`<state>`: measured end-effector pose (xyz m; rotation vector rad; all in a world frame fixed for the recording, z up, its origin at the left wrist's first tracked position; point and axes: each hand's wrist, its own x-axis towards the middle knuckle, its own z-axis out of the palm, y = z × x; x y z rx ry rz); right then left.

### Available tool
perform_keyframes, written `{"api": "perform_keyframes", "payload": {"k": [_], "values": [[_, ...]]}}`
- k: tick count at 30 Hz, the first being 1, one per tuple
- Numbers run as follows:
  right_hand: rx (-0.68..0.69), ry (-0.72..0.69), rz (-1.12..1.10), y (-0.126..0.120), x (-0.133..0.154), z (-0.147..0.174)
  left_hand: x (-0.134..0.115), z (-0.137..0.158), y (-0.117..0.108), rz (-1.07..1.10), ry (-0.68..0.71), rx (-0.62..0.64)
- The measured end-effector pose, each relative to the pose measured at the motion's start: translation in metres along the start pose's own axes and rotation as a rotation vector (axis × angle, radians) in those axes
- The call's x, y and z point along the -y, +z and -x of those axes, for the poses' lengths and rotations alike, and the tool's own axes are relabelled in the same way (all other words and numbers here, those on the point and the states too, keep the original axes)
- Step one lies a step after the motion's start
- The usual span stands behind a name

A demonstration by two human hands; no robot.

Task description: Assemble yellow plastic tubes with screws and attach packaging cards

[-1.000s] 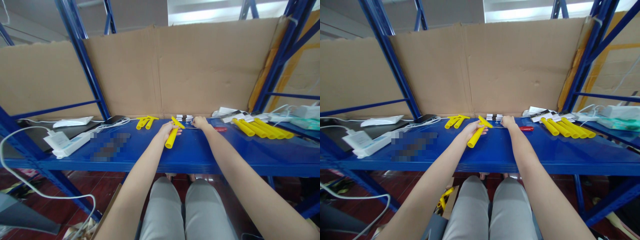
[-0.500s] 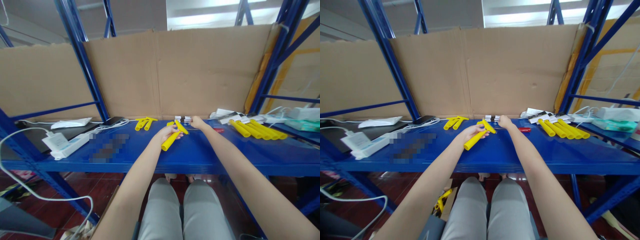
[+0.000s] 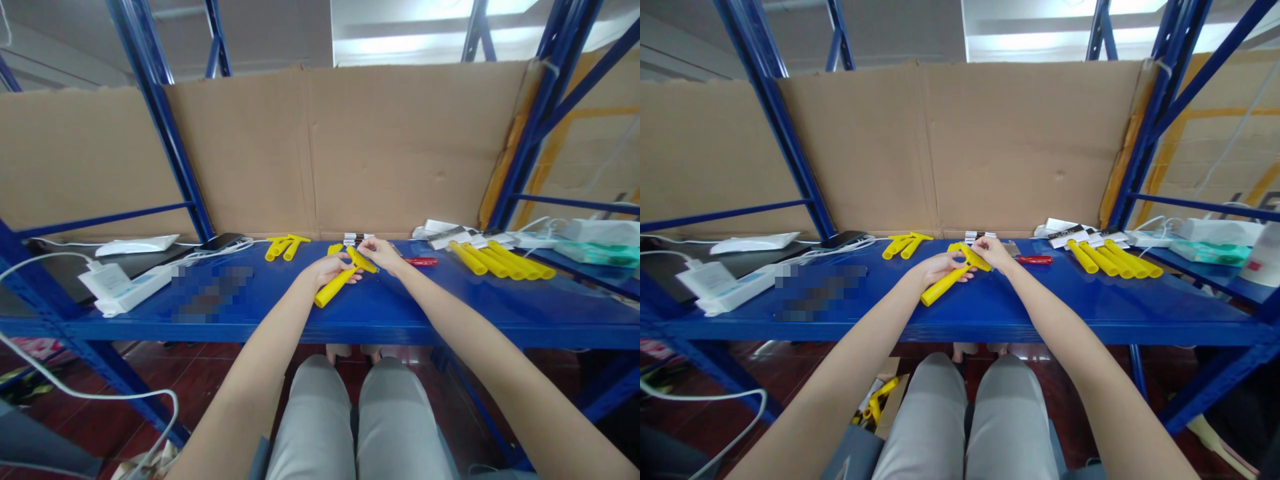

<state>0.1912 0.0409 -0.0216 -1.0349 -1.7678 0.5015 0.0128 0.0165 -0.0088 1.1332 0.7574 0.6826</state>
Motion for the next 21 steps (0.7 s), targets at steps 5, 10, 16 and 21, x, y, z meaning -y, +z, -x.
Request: {"api": "perform_keyframes", "payload": {"k": [5,10,16,21], "values": [[0.034,0.016,-0.017,0.001,0.002,0.001,-0.001,0.004,0.004,-0.038,0.019,-0.005],[0.018,-0.005,-0.03,0.002,0.002,0.002,0.0,0.001,-0.001,-0.024,0.052,0.065],[0.043,-0.017,-0.005,0.003,0.001,0.001,0.0,0.0,-0.001,-0.029,0.049,0.042],[0.034,-0.021,0.001,0.003,0.002,0.001,-0.003,0.006,0.007,-0.037,0.032,0.004]]}}
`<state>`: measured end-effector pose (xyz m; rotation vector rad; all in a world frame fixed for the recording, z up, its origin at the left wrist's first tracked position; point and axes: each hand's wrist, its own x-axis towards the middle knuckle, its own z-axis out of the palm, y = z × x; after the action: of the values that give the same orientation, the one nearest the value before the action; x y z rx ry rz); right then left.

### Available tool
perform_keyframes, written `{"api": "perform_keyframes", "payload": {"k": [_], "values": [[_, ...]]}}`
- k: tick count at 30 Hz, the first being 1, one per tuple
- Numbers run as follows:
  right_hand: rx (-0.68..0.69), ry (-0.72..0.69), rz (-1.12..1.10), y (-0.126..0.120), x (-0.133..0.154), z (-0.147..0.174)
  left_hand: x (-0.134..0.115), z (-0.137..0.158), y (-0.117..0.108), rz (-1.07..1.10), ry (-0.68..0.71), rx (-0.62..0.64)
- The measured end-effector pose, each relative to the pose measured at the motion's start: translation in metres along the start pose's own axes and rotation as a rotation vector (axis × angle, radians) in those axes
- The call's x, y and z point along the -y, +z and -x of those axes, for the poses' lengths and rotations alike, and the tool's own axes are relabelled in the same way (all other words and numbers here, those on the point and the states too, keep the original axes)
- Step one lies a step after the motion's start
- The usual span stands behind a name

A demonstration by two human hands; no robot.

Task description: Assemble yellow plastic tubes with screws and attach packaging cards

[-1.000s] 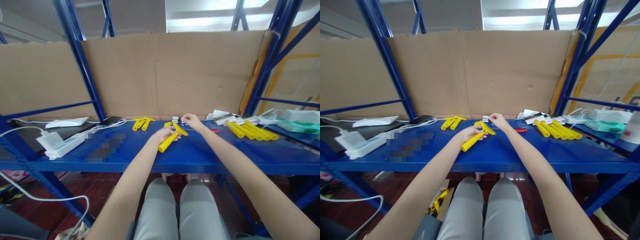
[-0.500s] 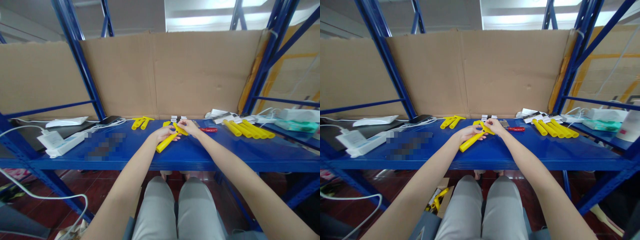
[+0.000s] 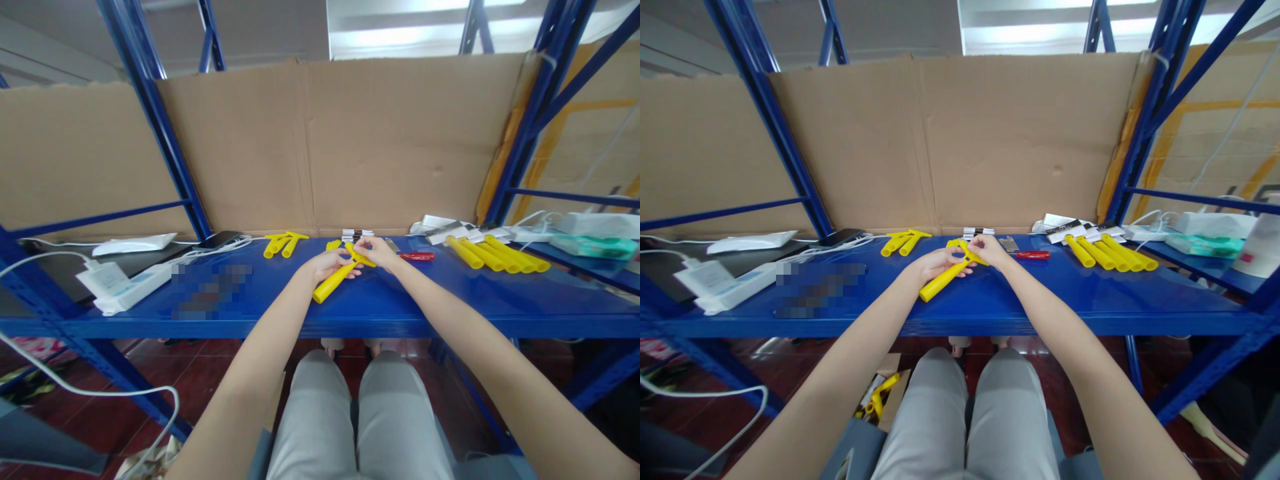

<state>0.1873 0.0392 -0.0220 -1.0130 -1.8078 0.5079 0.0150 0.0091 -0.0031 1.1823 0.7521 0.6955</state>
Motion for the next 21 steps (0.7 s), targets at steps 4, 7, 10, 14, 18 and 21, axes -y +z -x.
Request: {"api": "perform_keyframes", "payload": {"k": [4,7,10,14,18,21], "values": [[0.002,0.02,0.001,-0.0009,0.0014,0.0007,-0.0007,0.0011,0.002,-0.021,-0.013,-0.018],[0.006,0.043,-0.018,-0.0019,0.0027,0.0016,0.0001,-0.0003,0.0005,-0.033,-0.014,-0.012],[0.011,0.071,-0.049,-0.0019,0.0039,0.002,0.0011,-0.0024,-0.0021,-0.038,-0.007,0.005],[-0.027,0.161,-0.094,-0.0001,0.0041,0.0017,0.0021,-0.0046,-0.0059,-0.041,-0.002,0.032],[-0.133,0.251,-0.15,0.0002,0.0034,0.0019,0.002,-0.0047,-0.0064,-0.048,0.01,0.056],[-0.104,0.315,-0.248,-0.0013,0.0043,0.0028,0.0013,-0.0027,-0.0024,-0.06,0.011,0.045]]}}
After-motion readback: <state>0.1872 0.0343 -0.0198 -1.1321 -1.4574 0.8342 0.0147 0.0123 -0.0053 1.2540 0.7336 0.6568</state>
